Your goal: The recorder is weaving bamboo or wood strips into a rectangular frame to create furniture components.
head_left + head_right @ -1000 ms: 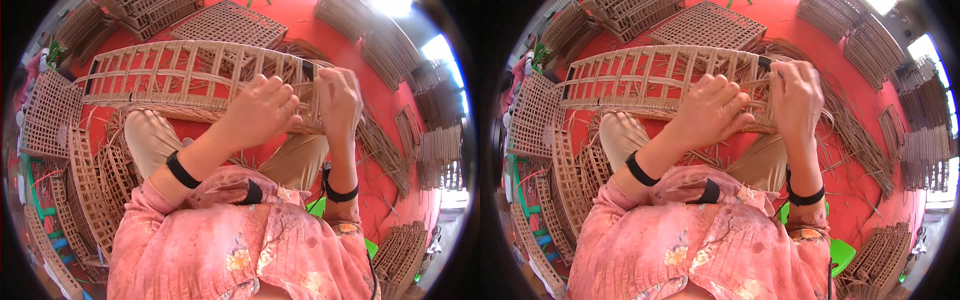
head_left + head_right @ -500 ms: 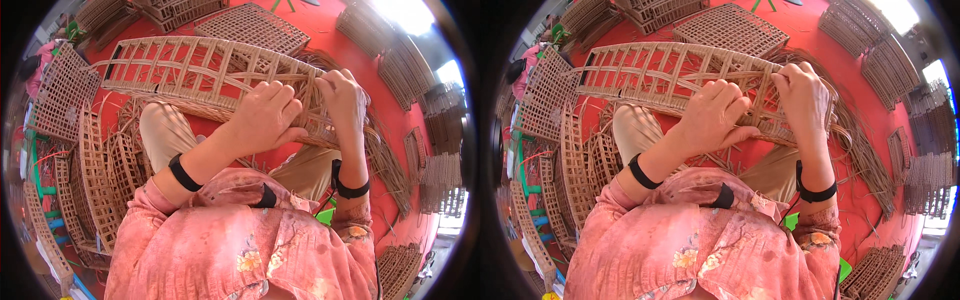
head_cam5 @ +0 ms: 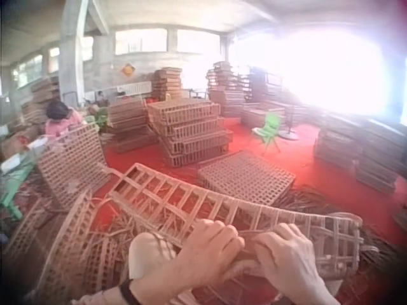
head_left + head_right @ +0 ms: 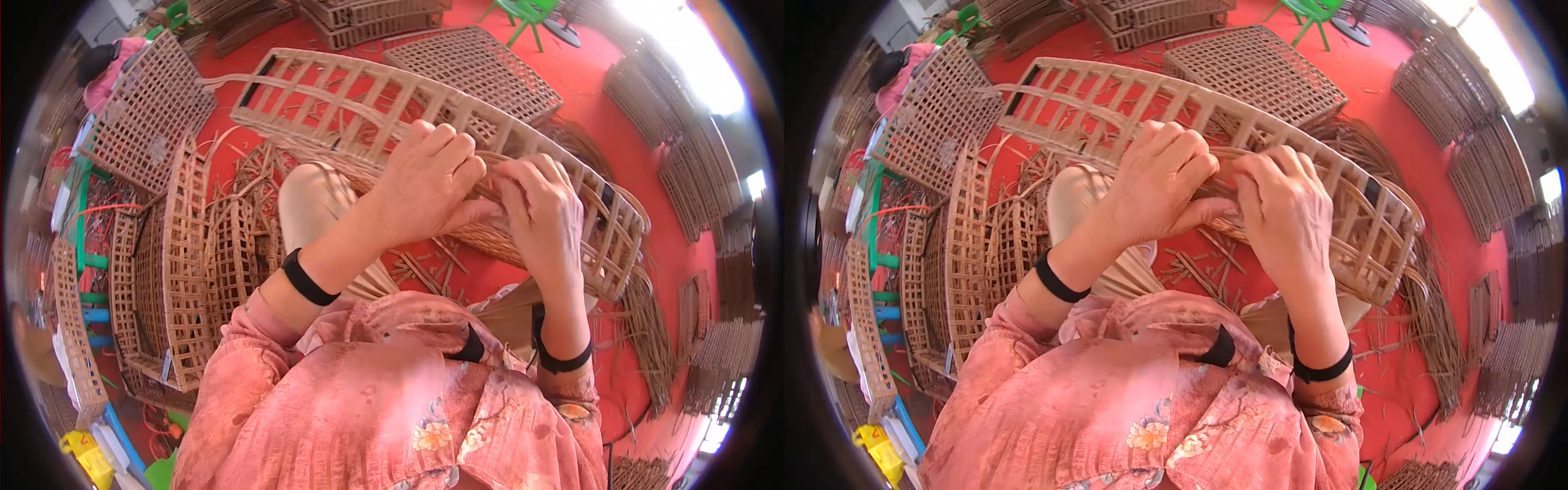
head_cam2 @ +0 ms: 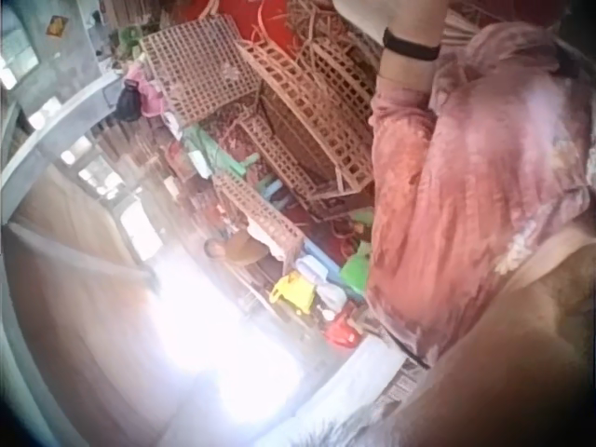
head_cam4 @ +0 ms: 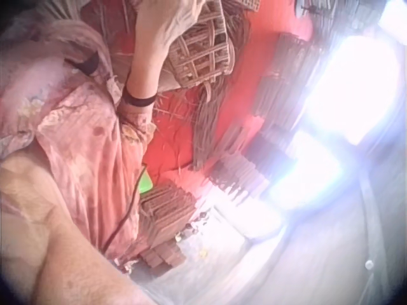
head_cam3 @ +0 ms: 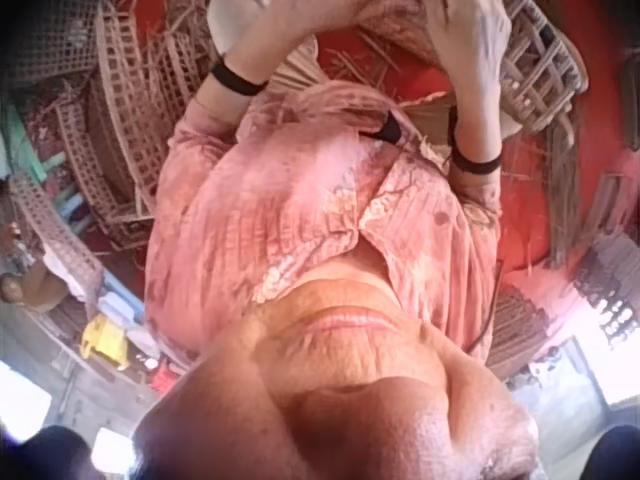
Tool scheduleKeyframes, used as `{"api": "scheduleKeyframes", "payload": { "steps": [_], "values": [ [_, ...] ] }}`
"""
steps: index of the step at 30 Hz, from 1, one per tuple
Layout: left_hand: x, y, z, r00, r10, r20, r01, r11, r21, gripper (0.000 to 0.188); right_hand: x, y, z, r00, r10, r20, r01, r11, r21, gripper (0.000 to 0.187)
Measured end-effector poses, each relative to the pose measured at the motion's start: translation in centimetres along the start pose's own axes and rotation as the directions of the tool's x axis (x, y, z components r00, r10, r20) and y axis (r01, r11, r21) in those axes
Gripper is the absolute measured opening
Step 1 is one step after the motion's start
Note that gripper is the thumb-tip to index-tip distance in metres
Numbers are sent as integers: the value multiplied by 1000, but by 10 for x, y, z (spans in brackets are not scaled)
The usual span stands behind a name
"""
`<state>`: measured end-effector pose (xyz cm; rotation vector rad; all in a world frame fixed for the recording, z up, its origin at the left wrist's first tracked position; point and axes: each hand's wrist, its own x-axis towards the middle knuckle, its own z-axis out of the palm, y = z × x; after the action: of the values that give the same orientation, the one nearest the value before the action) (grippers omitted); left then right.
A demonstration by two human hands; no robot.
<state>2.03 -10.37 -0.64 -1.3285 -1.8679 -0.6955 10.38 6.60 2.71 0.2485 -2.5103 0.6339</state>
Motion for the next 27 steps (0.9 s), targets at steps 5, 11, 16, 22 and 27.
{"api": "scheduleKeyframes", "payload": {
  "steps": [5, 11, 16, 22, 27],
  "values": [
    [-24, -21, -15, 997, -57, 48, 55, 997, 51, 45, 5, -13, 7, 995, -65, -73, 48, 975, -215, 7],
    [-34, -44, -31, 991, -136, 2, 132, 972, 196, 49, 16, -29, 24, 995, -52, -89, 34, 981, -189, 12],
    [-43, -46, -38, 989, -127, 81, 116, 985, 126, 49, 27, -39, 47, 989, -139, -50, 134, 986, -105, 15],
    [-54, -89, -56, 987, -156, -36, 160, 961, 225, 48, 32, -51, 59, 987, -160, -9, 159, 984, -83, 17],
    [-58, -97, -67, 985, -156, 72, 135, 960, 246, 49, 41, -58, 65, 977, -214, 12, 214, 969, -125, 20]
  ]
}}
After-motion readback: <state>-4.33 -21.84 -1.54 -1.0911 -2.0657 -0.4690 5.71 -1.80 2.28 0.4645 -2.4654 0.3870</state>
